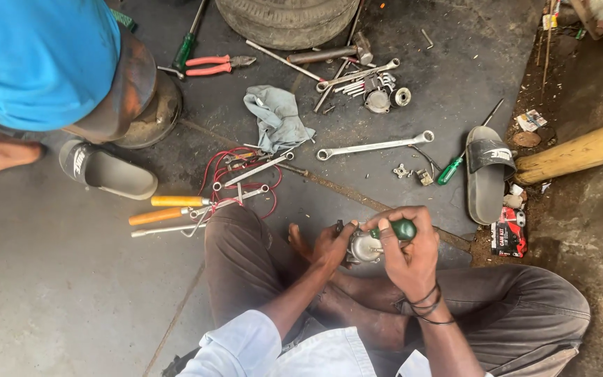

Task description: Dismantle and inspect a motorcycle carburetor using a screwdriver.

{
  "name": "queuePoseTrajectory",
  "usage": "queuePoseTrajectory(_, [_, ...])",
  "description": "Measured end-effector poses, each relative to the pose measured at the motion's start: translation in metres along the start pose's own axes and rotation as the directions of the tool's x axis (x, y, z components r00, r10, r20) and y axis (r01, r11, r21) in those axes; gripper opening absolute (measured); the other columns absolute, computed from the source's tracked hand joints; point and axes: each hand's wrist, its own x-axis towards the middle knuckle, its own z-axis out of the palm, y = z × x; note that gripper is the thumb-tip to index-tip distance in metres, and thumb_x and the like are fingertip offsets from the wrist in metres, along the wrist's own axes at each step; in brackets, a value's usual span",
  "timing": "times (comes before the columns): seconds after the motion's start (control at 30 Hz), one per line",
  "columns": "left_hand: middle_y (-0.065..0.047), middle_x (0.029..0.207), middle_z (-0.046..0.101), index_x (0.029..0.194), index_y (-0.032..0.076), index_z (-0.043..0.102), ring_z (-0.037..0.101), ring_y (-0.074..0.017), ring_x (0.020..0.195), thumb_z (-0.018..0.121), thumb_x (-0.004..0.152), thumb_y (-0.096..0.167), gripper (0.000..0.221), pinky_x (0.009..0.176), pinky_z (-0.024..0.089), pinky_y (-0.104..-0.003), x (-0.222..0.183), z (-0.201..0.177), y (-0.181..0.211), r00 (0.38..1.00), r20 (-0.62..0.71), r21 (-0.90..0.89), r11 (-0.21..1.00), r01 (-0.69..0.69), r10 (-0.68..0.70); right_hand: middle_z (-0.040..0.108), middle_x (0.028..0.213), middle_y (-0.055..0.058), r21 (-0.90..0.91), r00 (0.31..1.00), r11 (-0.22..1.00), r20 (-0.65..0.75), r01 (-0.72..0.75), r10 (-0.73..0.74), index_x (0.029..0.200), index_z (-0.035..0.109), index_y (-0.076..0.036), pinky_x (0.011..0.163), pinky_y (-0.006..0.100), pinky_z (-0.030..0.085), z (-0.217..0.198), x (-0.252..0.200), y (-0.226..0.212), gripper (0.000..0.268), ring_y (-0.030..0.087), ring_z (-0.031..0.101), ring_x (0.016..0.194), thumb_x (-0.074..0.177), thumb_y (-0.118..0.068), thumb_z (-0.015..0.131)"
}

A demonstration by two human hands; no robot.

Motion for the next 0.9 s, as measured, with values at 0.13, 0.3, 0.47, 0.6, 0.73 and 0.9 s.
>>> queuePoseTrajectory(0.13, [-0.011,0.074,0.072,0.099,-0.003,0.075,0.067,-0.0186,0.052,0.066,0.091,0.046,0.051,0.037,0.053,-0.031,-0.004,-0.003,0.003,0.997,-0.070,0.028,0.999,-0.035,0.037,0.073,0.089,0.016,0.121,0.999,0.993,-0.033,0.005,-0.001,0.106,0.043,0.001,0.078,0.028,0.063,0.012,-0.003,0.003,0.015,0.020,0.076,0.089,0.102,0.003,0.057])
queuePoseTrajectory(0.3, [-0.014,0.074,0.072,0.099,-0.003,0.075,0.068,-0.0204,0.052,0.066,0.089,0.048,0.053,0.037,0.053,-0.032,-0.005,-0.004,0.005,0.993,-0.093,0.062,0.995,-0.072,0.078,0.072,0.088,0.017,0.072,0.998,0.997,-0.054,0.034,-0.030,0.104,0.042,0.001,0.078,0.029,0.062,0.013,-0.002,0.002,0.017,0.022,0.077,0.091,0.102,0.004,0.058])
queuePoseTrajectory(0.47, [-0.014,0.076,0.073,0.099,-0.002,0.075,0.070,-0.0210,0.054,0.067,0.087,0.050,0.054,0.039,0.055,-0.033,-0.002,-0.007,0.005,0.990,-0.119,0.078,0.994,-0.073,0.082,0.073,0.087,0.015,0.037,0.994,0.999,-0.108,-0.001,0.005,0.102,0.043,0.001,0.073,0.028,0.061,0.019,-0.001,0.005,0.017,0.020,0.077,0.090,0.102,0.002,0.059])
queuePoseTrajectory(0.6, [-0.014,0.078,0.074,0.102,-0.001,0.075,0.071,-0.0211,0.056,0.067,0.088,0.052,0.055,0.041,0.056,-0.031,0.005,-0.008,-0.004,0.993,-0.101,0.106,0.993,-0.050,0.061,0.074,0.080,0.014,-0.127,0.990,0.989,-0.130,-0.078,0.061,0.100,0.048,0.000,0.063,0.028,0.058,0.020,0.006,-0.003,0.017,0.018,0.074,0.076,0.099,-0.001,0.064])
queuePoseTrajectory(0.73, [-0.013,0.084,0.074,0.104,0.000,0.076,0.070,-0.0175,0.059,0.067,0.088,0.054,0.057,0.041,0.057,-0.032,0.014,-0.010,-0.001,0.999,-0.044,0.083,0.996,-0.008,0.012,0.074,0.081,0.014,-0.096,0.987,0.991,-0.134,-0.097,0.084,0.103,0.048,-0.001,0.062,0.030,0.058,0.004,0.008,0.010,0.015,0.020,0.075,0.076,0.099,-0.001,0.062])
queuePoseTrajectory(0.9, [-0.009,0.086,0.073,0.107,0.005,0.075,0.068,-0.0162,0.058,0.069,0.088,0.050,0.049,0.037,0.052,-0.030,0.023,-0.016,-0.013,0.998,-0.038,0.016,0.999,0.051,-0.050,0.066,0.095,0.017,0.202,0.963,0.978,-0.268,0.054,0.002,0.116,0.035,-0.003,0.089,0.041,0.067,-0.038,-0.012,0.008,0.016,0.026,0.074,0.090,0.113,-0.001,0.051])
